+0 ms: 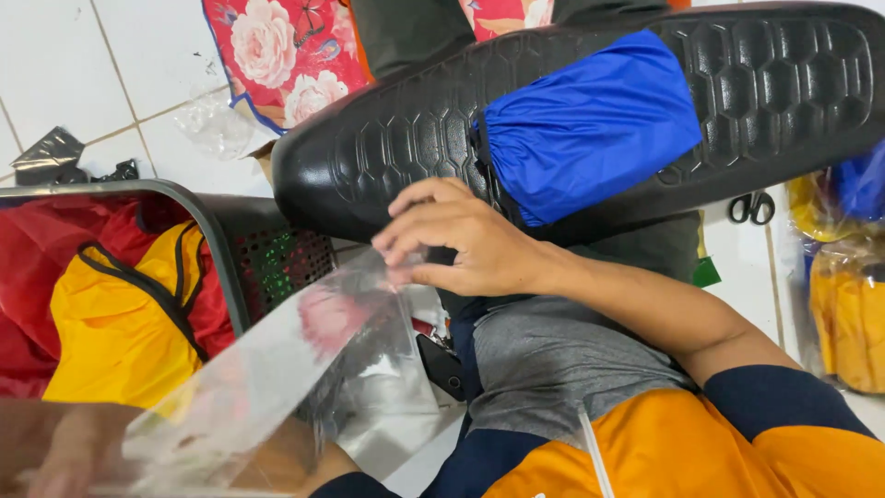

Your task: Fitting a blue protective cover onto a motorcycle seat, smoothing it with a sponge, and placing it into a plastic bag.

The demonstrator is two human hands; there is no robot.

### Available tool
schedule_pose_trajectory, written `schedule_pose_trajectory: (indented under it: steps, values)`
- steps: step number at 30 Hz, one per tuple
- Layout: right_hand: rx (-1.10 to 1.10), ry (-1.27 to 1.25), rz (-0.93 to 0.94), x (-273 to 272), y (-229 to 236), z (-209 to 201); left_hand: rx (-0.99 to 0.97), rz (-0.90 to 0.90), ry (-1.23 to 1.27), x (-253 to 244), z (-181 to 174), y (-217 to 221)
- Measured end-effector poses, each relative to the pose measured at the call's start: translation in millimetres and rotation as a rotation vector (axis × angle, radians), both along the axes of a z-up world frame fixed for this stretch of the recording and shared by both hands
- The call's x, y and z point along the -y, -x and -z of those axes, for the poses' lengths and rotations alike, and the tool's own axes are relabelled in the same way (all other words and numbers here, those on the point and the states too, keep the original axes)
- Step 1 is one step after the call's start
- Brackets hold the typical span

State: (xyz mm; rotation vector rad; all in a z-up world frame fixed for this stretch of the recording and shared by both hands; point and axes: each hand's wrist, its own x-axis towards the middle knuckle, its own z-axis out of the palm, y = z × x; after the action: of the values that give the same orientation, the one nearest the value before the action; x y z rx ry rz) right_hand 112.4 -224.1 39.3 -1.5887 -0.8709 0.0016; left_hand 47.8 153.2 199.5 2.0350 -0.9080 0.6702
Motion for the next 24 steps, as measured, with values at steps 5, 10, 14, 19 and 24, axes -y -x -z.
schedule_pose_trajectory:
  steps: [5,10,14,19,24]
  values:
    - [-0.115,0.036,-0.146,14.2,11.0,-0.6,0.395,-0.224,-0.357,30.4,30.6,-17.0]
    - [-0.241,0.156,-0.011,38.0,16.3,-2.1,-0.336,-0.435,0.426,83.7,44.0,-68.3]
    - [-0.467,0.359,0.255,51.0,20.3,6.0,-0.255,-0.259,-0.108,100.0,54.2,-112.3]
    - [-0.646,0.145,0.309,47.4,19.4,17.7,-0.18,-0.239,-0.188,122.7,83.0,-132.6]
    - [-0.804,0.162,0.338,41.4,11.1,22.2,-0.052,-0.394,-0.215,160.3,87.8,-85.9]
